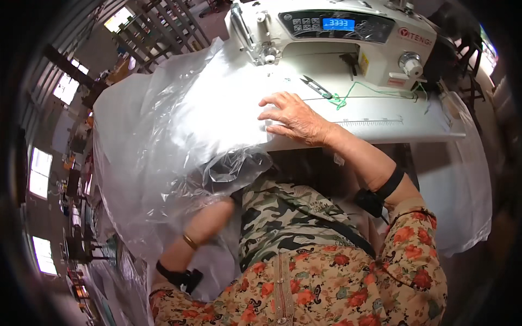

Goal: Sewing together large sheets of white plastic material using an industrial sewing machine.

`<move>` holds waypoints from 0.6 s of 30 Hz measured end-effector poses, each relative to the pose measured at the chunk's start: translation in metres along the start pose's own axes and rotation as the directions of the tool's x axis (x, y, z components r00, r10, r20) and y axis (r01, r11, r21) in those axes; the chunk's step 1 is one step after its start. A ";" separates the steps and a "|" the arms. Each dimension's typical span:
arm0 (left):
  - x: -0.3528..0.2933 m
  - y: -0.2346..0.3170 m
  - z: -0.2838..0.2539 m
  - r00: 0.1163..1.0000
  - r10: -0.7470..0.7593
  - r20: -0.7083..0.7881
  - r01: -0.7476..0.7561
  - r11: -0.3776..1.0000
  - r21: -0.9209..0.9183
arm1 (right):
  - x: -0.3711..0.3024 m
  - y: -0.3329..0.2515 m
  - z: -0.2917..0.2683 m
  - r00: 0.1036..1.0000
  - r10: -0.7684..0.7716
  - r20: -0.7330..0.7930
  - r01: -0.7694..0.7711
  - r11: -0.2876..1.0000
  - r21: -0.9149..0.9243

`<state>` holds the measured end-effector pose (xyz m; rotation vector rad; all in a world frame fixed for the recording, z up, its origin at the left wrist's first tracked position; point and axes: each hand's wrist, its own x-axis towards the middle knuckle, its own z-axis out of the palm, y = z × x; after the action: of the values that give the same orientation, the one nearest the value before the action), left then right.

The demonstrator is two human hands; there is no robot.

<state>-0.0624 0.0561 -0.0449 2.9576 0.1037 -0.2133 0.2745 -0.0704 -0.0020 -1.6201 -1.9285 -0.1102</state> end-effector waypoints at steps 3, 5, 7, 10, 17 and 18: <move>0.016 0.113 -0.052 0.932 0.361 0.029 -0.353 0.923 -0.153 | 0.008 -0.004 0.002 0.998 -0.063 -0.022 0.063 0.998 -0.005; 0.036 0.131 -0.076 0.868 0.404 -0.289 -0.467 0.861 -0.201 | 0.011 -0.007 0.002 0.997 -0.078 -0.025 0.078 0.997 -0.001; 0.075 0.115 -0.094 0.816 0.255 -0.519 -0.362 0.925 -0.116 | 0.011 0.003 0.010 0.990 -0.106 -0.089 0.113 0.990 0.081; 0.132 0.044 -0.091 0.658 -0.100 -0.746 -0.064 0.980 -0.188 | 0.009 0.005 0.012 0.998 -0.065 0.000 0.065 0.991 0.117; 0.135 -0.033 -0.052 0.692 -0.294 -0.660 -0.172 0.820 -0.546 | 0.006 0.002 -0.016 0.994 -0.109 0.017 0.109 0.994 -0.009; 0.132 -0.031 -0.053 0.739 -0.361 -0.569 -0.203 0.686 -0.699 | 0.008 -0.002 -0.020 0.996 -0.080 0.046 0.082 0.996 -0.038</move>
<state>0.0730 0.1039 -0.0178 2.0510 0.3350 0.7547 0.2798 -0.0723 0.0189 -1.5822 -2.0386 -0.1470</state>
